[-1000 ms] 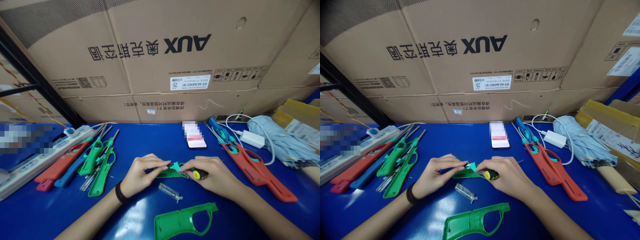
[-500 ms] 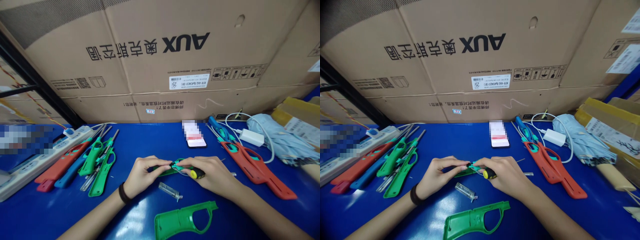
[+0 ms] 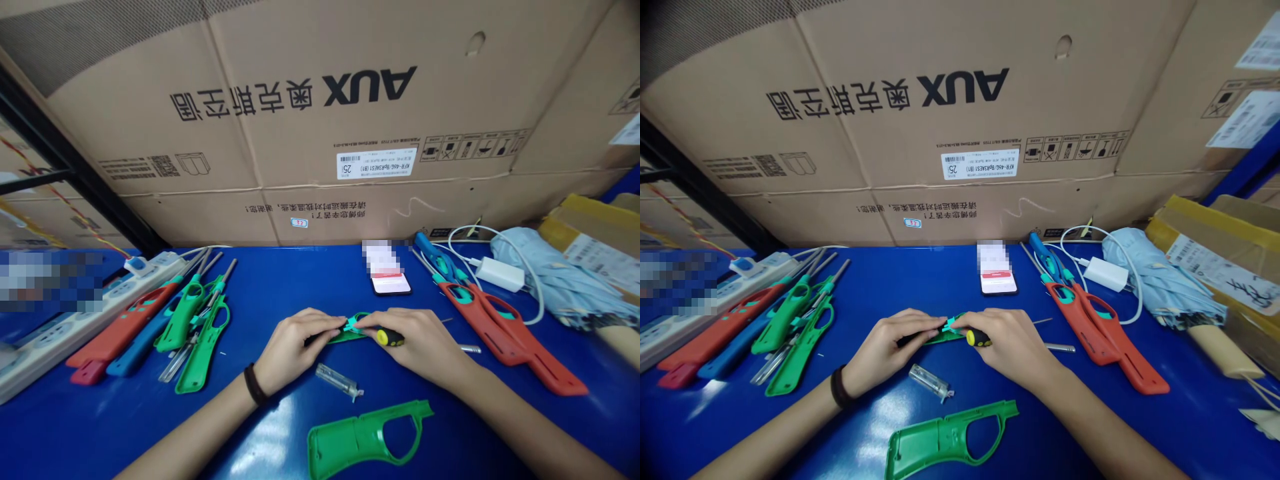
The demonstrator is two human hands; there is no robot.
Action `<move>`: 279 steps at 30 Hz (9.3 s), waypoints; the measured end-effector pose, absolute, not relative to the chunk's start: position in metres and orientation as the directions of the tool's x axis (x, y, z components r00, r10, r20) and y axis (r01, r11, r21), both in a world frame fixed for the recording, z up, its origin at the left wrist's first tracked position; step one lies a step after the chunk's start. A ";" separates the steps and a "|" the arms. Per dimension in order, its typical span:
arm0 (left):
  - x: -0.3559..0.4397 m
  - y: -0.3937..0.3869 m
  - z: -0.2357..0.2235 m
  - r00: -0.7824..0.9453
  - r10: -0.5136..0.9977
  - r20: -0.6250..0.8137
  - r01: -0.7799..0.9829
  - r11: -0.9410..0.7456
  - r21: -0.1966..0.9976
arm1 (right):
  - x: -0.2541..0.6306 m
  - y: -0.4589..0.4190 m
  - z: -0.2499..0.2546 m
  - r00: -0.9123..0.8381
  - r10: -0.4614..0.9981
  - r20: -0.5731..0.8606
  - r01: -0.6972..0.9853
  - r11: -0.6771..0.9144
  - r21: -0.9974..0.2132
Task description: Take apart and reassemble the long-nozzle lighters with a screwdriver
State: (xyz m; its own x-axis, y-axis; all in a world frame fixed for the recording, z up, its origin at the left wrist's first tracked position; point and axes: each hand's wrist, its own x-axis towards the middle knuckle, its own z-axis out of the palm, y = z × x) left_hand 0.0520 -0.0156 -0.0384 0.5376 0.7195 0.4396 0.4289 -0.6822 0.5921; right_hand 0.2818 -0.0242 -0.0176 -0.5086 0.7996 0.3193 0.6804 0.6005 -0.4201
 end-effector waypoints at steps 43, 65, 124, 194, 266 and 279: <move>0.048 -0.012 -0.031 0.603 0.709 0.366 0.511 -0.695 0.505 | 0.291 -0.016 -0.012 -0.453 0.861 0.231 0.776 0.508 -0.374; 0.054 -0.013 -0.022 0.586 0.703 0.403 0.548 -0.710 0.442 | 0.287 -0.016 -0.018 -0.480 0.854 0.201 0.788 0.521 -0.329; 0.053 -0.023 -0.025 0.411 0.671 0.617 0.476 -0.735 0.482 | 0.294 -0.021 -0.017 -0.529 0.793 0.301 0.531 0.587 -0.612; 0.021 -0.023 0.004 0.748 0.663 0.015 0.610 -0.696 0.378 | 0.267 -0.041 -0.009 -0.614 0.770 0.174 0.713 0.636 -0.296; 0.024 -0.023 0.000 0.746 0.665 0.030 0.611 -0.702 0.367 | 0.283 -0.028 -0.010 -0.596 0.796 0.107 0.640 0.552 -0.535; 0.024 -0.022 0.001 0.747 0.664 0.033 0.608 -0.704 0.367 | 0.286 -0.028 0.000 -0.615 0.788 0.025 0.681 0.546 -0.487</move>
State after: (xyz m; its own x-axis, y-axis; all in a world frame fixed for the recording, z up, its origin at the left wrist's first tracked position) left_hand 0.0240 -0.0224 0.0013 0.7474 0.6636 0.0333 0.6084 -0.7036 0.3671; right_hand 0.2860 -0.0282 -0.0002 -0.6148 0.7883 0.0247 0.6811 0.5464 -0.4874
